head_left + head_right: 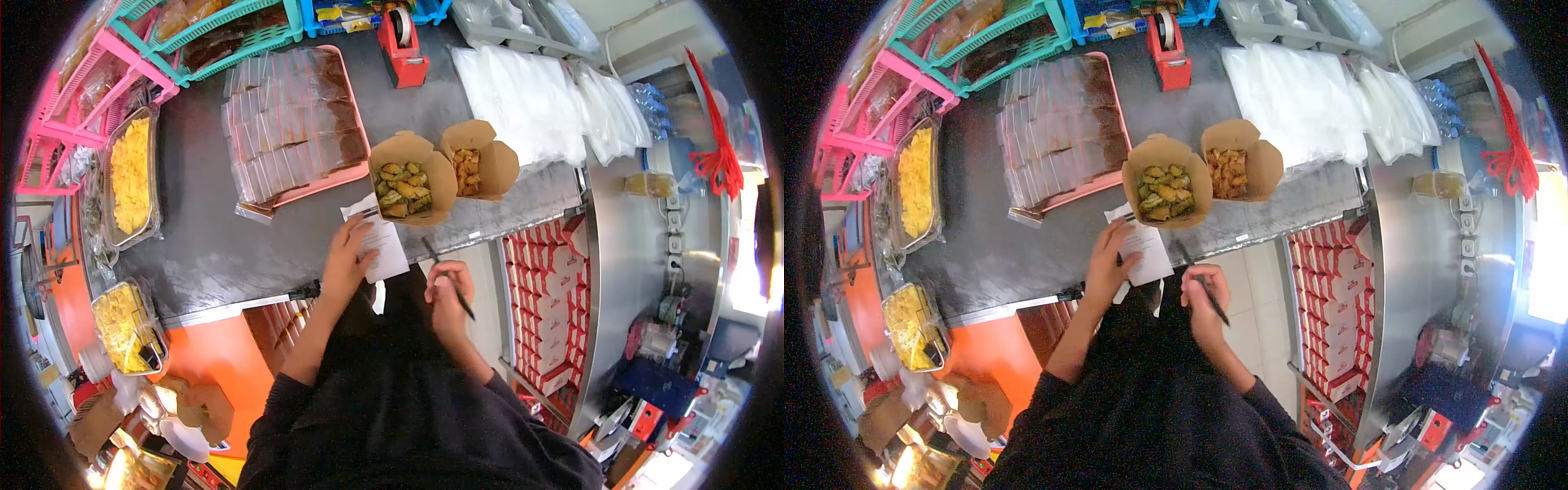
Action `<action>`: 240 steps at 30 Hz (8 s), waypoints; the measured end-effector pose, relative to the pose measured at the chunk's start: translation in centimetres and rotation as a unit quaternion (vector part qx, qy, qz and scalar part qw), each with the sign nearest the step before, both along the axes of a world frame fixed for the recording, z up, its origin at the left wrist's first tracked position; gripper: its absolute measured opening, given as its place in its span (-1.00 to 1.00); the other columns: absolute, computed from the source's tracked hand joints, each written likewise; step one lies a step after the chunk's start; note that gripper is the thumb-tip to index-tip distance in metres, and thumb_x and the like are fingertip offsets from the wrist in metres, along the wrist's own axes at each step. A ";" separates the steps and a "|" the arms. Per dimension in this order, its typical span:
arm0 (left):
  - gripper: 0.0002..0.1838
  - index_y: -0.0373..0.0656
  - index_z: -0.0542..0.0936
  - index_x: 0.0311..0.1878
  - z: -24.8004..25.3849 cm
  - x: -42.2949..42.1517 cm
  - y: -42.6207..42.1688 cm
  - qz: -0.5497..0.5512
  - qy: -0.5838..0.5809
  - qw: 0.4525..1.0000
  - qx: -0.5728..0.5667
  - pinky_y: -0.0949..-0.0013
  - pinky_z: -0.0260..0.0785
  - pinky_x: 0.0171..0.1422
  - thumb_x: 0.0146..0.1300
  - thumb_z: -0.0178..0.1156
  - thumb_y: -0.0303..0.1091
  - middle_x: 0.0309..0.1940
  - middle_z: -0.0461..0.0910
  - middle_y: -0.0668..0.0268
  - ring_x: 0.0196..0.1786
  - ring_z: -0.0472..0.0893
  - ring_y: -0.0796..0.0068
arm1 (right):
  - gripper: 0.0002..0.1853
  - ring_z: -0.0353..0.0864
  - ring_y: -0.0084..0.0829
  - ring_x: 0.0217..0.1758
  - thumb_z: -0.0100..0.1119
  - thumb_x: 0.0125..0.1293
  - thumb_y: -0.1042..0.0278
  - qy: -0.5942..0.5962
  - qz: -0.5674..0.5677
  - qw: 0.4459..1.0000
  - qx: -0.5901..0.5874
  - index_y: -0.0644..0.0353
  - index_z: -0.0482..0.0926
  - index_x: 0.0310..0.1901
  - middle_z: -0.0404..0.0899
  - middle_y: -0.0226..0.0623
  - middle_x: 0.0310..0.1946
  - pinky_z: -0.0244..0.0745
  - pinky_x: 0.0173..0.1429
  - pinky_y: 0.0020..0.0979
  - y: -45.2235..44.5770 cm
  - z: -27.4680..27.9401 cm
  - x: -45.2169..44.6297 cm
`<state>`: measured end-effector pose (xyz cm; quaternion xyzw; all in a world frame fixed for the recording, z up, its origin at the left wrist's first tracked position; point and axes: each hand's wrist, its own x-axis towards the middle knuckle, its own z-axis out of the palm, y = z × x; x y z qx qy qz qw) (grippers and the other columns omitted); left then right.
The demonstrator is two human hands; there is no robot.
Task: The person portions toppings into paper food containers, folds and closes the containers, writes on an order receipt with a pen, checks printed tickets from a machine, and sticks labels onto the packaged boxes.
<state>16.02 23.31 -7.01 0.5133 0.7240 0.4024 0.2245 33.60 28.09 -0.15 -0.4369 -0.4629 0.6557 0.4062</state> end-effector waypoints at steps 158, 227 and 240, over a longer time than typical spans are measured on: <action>0.08 0.30 0.23 0.33 1.0 -1.3 0.3 -0.023 0.237 0.959 -0.154 -0.13 -0.20 0.40 -0.41 0.32 0.38 0.41 0.05 0.40 0.45 0.00 0.30 | -0.76 0.28 -0.74 -0.62 0.13 0.11 0.66 -0.156 0.020 0.968 0.196 0.23 0.30 -0.59 0.38 -0.45 -0.66 0.18 -0.52 -0.66 2.0 -10.9 -2.6; 0.08 -0.31 -0.34 0.38 5.5 27.3 12.5 0.244 -0.054 0.968 -0.015 0.16 -0.14 0.45 0.01 0.28 -0.43 0.40 -0.28 -0.14 0.45 -0.11 -0.07 | -0.21 0.30 -0.01 0.23 0.21 0.06 0.42 -0.181 0.500 0.722 0.444 0.27 0.07 0.33 0.15 0.01 0.25 0.31 0.20 -0.25 26.7 -1.8 18.1; -0.18 -0.01 0.35 0.25 4.4 24.6 12.3 0.235 0.271 0.934 -0.018 0.06 0.07 0.23 -0.22 0.36 -0.21 0.27 0.27 0.25 0.26 0.27 0.12 | -0.29 0.47 -0.17 -0.05 0.35 -0.03 0.01 -0.081 0.454 0.614 0.641 0.08 0.39 0.17 0.39 -0.21 0.03 0.45 -0.02 -0.25 28.3 -1.7 15.3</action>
